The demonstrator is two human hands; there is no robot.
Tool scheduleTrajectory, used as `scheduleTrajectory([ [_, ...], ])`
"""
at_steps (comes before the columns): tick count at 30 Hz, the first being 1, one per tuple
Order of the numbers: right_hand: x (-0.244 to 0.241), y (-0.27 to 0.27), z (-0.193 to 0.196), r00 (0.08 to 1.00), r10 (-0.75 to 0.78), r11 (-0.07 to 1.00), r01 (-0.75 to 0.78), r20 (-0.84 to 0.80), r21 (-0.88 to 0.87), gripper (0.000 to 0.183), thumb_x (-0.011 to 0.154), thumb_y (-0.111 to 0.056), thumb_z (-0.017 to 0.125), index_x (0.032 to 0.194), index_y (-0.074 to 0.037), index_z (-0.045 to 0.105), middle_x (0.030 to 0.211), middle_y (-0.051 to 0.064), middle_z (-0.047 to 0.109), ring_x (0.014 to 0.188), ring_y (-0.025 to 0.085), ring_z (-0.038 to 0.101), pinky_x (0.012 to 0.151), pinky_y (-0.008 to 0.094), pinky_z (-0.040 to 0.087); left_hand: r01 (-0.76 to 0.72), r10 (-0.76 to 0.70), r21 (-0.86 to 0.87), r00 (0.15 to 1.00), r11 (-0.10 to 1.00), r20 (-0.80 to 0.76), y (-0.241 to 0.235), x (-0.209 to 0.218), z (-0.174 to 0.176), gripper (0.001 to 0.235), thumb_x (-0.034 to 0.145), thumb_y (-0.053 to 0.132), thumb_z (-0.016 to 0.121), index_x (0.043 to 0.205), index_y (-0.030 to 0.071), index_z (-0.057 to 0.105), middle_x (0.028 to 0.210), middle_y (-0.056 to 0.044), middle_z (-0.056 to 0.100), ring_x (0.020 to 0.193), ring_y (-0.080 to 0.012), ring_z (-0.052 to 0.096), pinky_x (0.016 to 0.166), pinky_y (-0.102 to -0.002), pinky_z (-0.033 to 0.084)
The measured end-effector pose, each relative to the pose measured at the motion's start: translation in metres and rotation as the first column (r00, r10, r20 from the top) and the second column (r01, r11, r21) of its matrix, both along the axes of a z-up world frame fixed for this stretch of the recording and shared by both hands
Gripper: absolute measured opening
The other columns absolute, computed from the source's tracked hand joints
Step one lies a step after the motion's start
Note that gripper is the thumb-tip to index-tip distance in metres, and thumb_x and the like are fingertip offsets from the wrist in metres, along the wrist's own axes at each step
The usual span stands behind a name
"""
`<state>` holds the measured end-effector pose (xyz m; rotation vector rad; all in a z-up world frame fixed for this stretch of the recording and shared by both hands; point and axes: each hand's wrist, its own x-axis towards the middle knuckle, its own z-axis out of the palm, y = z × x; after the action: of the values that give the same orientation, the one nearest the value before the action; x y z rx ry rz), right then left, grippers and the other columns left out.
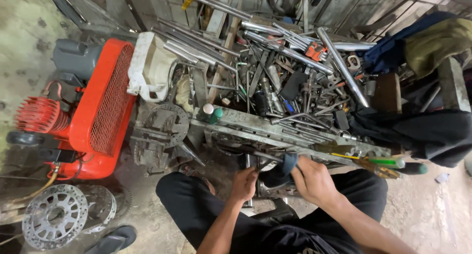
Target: Cleaning and inspecting a metallic engine component with a cloth in a workshop.
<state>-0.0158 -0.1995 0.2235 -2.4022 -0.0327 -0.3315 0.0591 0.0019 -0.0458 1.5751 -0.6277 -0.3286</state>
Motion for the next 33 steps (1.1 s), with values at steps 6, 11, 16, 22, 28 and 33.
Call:
scheduleTrajectory([
  [6, 0.005, 0.008, 0.014, 0.979, 0.045, 0.990, -0.017, 0.201, -0.138, 0.010, 0.083, -0.002, 0.065, 0.088, -0.003, 0.056, 0.080, 0.017, 0.059, 0.073, 0.042, 0.060, 0.064, 0.048, 0.050, -0.060, 0.020, 0.177, 0.975, 0.982, 0.221, 0.006, 0.004, 0.045, 0.049, 0.106, 0.048, 0.053, 0.076, 0.010, 0.061, 0.054, -0.007, 0.049, 0.049, -0.0270, 0.044, 0.051, -0.045, 0.036],
  [11, 0.014, 0.017, 0.010, 0.995, 0.045, 0.996, -0.039, 0.090, -0.075, 0.013, 0.080, 0.001, 0.068, 0.090, 0.000, 0.059, 0.077, 0.017, 0.059, 0.070, 0.042, 0.060, 0.060, 0.048, 0.049, -0.002, -0.014, 0.199, 0.997, 0.980, 0.080, 0.007, 0.001, 0.050, 0.051, 0.103, 0.048, 0.057, 0.073, 0.007, 0.058, 0.055, -0.012, 0.048, 0.049, -0.0323, 0.049, 0.050, -0.045, 0.037],
  [16, 0.010, 0.017, 0.012, 0.983, 0.055, 0.995, -0.040, 0.175, -0.087, 0.016, 0.078, 0.002, 0.068, 0.086, -0.002, 0.056, 0.077, 0.017, 0.057, 0.071, 0.041, 0.058, 0.062, 0.048, 0.048, -0.078, 0.060, 0.160, 0.991, 0.984, 0.117, 0.015, -0.003, 0.041, 0.053, 0.103, 0.049, 0.055, 0.071, 0.007, 0.052, 0.057, -0.012, 0.048, 0.050, -0.0327, 0.051, 0.051, -0.043, 0.039],
  [22, 0.007, 0.008, 0.006, 0.990, -0.004, 0.996, 0.017, 0.142, -0.088, 0.016, 0.080, 0.004, 0.066, 0.095, 0.001, 0.060, 0.081, 0.017, 0.058, 0.073, 0.040, 0.060, 0.063, 0.047, 0.049, -0.026, 0.025, 0.232, 1.000, 0.972, 0.006, 0.007, 0.001, 0.064, 0.048, 0.105, 0.044, 0.055, 0.076, 0.007, 0.054, 0.059, -0.013, 0.050, 0.053, -0.0347, 0.054, 0.054, -0.043, 0.043],
  [28, 0.013, 0.010, 0.011, 0.985, 0.058, 0.993, -0.040, 0.165, -0.111, 0.017, 0.081, 0.002, 0.068, 0.096, 0.001, 0.060, 0.082, 0.016, 0.059, 0.072, 0.039, 0.060, 0.062, 0.047, 0.049, -0.087, -0.053, 0.456, 0.957, 0.886, 0.286, 0.003, 0.007, 0.105, 0.038, 0.093, 0.040, 0.069, 0.073, 0.009, 0.065, 0.060, -0.016, 0.062, 0.054, -0.0400, 0.061, 0.050, -0.050, 0.045],
  [33, 0.007, 0.003, -0.004, 0.995, 0.015, 1.000, -0.018, 0.101, 0.023, 0.015, 0.085, 0.005, 0.064, 0.099, 0.001, 0.062, 0.080, 0.016, 0.058, 0.068, 0.039, 0.060, 0.059, 0.046, 0.049, -0.114, 0.101, 0.226, 0.992, 0.967, 0.068, 0.017, 0.001, 0.053, 0.050, 0.101, 0.050, 0.054, 0.074, 0.008, 0.058, 0.054, -0.010, 0.053, 0.047, -0.0294, 0.055, 0.050, -0.043, 0.043],
])
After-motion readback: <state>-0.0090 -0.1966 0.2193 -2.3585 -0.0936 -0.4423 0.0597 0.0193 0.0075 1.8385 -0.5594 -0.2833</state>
